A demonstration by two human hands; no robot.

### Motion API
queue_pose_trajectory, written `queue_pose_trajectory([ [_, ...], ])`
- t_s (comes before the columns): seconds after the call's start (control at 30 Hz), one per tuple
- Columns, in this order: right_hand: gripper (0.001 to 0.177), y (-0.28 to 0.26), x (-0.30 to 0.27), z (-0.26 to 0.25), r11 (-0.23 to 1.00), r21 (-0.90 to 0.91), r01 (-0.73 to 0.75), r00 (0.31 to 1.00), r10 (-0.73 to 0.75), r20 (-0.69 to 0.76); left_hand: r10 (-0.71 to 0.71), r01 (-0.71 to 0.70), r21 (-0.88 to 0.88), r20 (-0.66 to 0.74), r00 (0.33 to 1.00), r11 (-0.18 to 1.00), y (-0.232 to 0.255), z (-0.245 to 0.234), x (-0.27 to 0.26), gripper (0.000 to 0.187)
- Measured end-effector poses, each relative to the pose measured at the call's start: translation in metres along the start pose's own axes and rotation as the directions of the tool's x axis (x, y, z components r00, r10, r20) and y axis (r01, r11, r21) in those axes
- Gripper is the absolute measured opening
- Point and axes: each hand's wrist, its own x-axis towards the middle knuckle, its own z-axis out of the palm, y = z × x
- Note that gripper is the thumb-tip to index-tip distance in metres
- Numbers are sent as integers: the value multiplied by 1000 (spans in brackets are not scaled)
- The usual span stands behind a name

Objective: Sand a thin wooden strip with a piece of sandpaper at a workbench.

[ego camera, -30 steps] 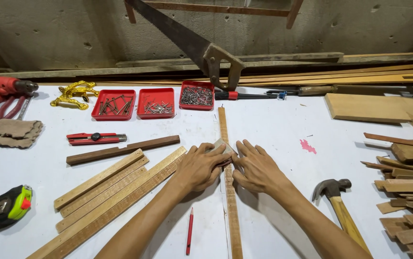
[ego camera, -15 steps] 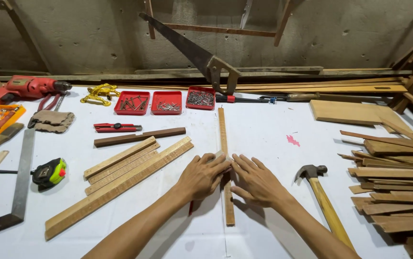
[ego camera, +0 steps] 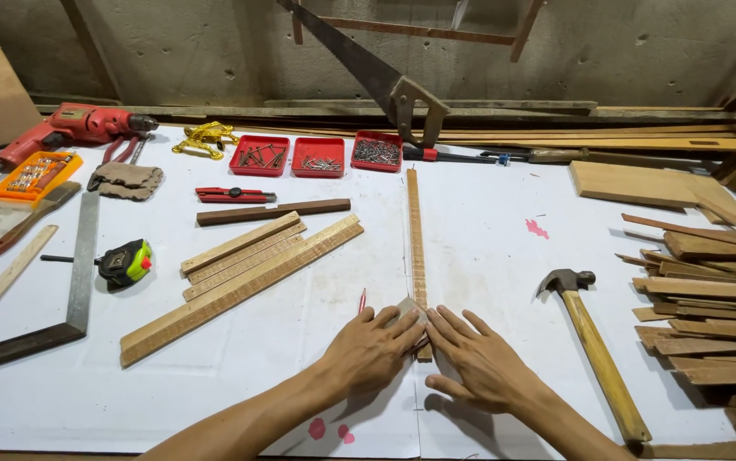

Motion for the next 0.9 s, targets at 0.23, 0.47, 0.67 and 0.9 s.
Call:
queue_pose_trajectory([
  [0.23, 96, 9, 23, -15, 997, 7, -72, 997, 71, 36, -25, 24, 23, 31, 999, 999, -18, -7, 24, 50],
  [0.47, 96, 35, 52, -18, 993, 42, -112, 994, 112, -8, -54, 54, 11, 16, 998, 999, -44, -12, 54, 49],
  [0.67, 96, 61, 81, -21, 988, 72, -134, 991, 135, -12, -74, 74, -2, 5, 997, 997, -67, -17, 82, 49],
  [0.9, 101, 100, 124, -15, 989, 61, -132, 990, 134, -35, -36, 35, -15, -69, 997, 999, -104, -22, 117, 44],
])
